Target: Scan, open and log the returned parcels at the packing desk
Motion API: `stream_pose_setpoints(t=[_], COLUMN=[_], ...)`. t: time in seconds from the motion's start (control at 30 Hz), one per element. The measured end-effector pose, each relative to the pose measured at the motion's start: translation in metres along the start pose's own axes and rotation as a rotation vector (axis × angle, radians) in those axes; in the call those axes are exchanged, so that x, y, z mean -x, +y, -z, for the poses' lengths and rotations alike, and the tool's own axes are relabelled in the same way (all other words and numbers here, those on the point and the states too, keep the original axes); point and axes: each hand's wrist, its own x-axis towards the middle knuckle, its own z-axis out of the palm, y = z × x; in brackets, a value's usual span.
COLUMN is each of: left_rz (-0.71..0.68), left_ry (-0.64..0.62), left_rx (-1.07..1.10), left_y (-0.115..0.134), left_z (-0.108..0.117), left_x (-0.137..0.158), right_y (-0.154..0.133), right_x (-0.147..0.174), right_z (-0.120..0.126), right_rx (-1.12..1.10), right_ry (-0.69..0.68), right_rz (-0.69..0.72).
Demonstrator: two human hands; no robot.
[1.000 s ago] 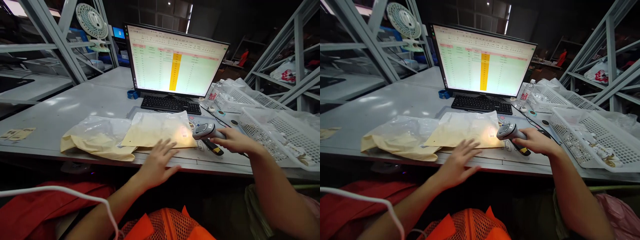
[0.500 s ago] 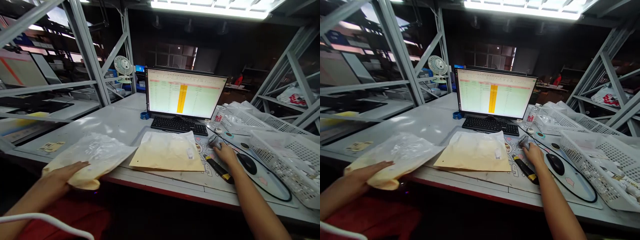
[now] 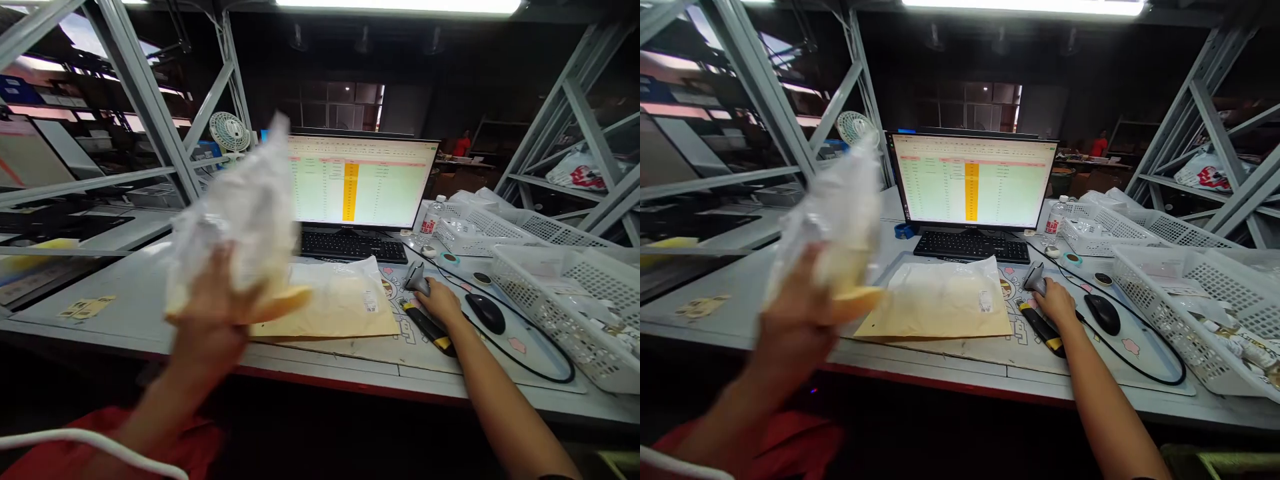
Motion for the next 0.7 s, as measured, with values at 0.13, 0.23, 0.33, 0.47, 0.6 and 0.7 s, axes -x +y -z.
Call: stream_pose_setpoints(t=[0.13,0.23,0.33,0.47,0.6,0.7], left_rz=[-0.14,-0.158,-0.155,-0.186,-0.4,-0.499], left_ry=[-0.6,-0.89,-0.861,-0.843,-0.819,-0.811], left_rx=[-0.128,-0.168,-0.174,-0.134,0.017,0.107], left_y=[0.083,0.101,0.098,0.101,0.118,0.128], left_z=[-0.13,-0.188,-0.2,-0.185,-0.169,-0.166], left_x=[-0.003,0.02,0.034,0.035,0.052,0.072], right_y=[0.002,0.003,0.003,0.001,0.006,0.016], right_x=[0.005,0.007,0.007,0.005,0.02,0.057], right_z=[0.002,0.004,0.003,0.008,0.055,0.114], right_rx=[-0.005,-0.006,-0.004,-0.022,-0.15,-0.366], right_ry=[0.018,0.021,0.02,0.02,0.05,-0.068], right_rz=[0.007,0.006,0.012,-0.007,-0.007,0.076])
